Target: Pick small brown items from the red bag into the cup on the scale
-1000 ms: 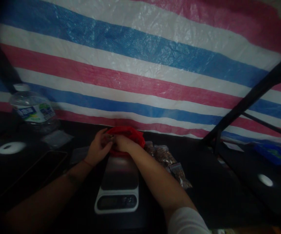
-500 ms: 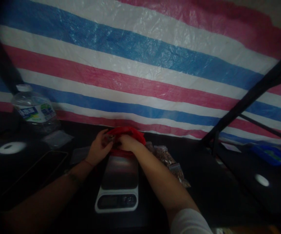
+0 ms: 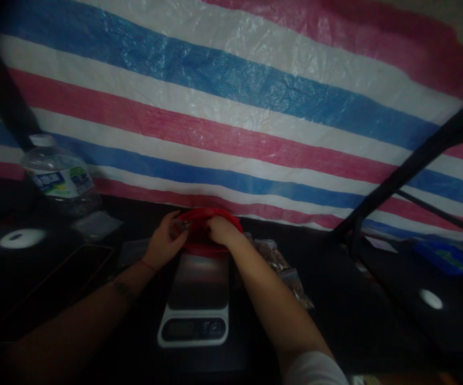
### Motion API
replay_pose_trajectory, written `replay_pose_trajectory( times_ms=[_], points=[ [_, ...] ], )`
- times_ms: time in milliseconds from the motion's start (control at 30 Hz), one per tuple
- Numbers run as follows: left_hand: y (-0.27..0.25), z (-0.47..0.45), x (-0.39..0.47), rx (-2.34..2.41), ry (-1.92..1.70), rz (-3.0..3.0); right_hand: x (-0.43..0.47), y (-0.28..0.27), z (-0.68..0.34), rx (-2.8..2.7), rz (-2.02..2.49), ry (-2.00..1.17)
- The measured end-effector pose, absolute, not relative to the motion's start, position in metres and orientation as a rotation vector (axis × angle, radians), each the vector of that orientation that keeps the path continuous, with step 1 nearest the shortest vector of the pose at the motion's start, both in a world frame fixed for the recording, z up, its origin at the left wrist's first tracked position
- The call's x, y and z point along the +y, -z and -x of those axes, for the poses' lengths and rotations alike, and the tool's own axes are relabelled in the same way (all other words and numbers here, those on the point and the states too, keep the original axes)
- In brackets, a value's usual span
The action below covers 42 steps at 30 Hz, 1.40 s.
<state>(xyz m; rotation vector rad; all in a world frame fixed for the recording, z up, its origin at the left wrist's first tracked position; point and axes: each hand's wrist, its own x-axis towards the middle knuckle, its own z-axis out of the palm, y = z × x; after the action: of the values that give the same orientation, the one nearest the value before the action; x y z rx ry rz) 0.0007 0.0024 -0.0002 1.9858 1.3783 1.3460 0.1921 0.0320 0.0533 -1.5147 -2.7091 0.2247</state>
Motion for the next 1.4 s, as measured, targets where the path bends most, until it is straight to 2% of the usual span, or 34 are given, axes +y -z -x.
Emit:
replay_pose_trajectory(
  times_ms=[233,400,533,700,1000,1167,1300,1400],
  points=[
    [0.002,-0.001,0.003,1.347,-1.367,-2.000,0.022,-0.049,-0.184,-2.639,1.686,-0.264],
    [0.004,-0.001,0.004,1.383,-1.369,-1.995,0.019,-0.055,-0.190,-2.594,1.610,-0.331],
    [0.004,-0.001,0.004,1.356,-1.321,-2.022,0.018,-0.060,-0.199,-2.408,1.727,-0.247],
    [-0.001,-0.003,0.001,1.333,-1.188,-2.093,0.014,-0.054,-0.198,-2.454,1.904,-0.198],
    [-0.008,0.000,-0.007,1.350,-1.446,-2.150,0.009,-0.071,-0.210,-2.233,2.233,0.112],
    [-0.009,-0.002,-0.007,1.375,-1.349,-2.152,0.003,-0.081,-0.210,-2.295,2.323,0.008],
    [-0.010,-0.003,-0.008,1.383,-1.366,-2.139,0.002,-0.083,-0.212,-2.327,2.259,0.085],
    [-0.009,-0.004,-0.009,1.382,-1.257,-2.136,-0.001,-0.076,-0.211,-2.431,2.234,-0.031]
  ],
)
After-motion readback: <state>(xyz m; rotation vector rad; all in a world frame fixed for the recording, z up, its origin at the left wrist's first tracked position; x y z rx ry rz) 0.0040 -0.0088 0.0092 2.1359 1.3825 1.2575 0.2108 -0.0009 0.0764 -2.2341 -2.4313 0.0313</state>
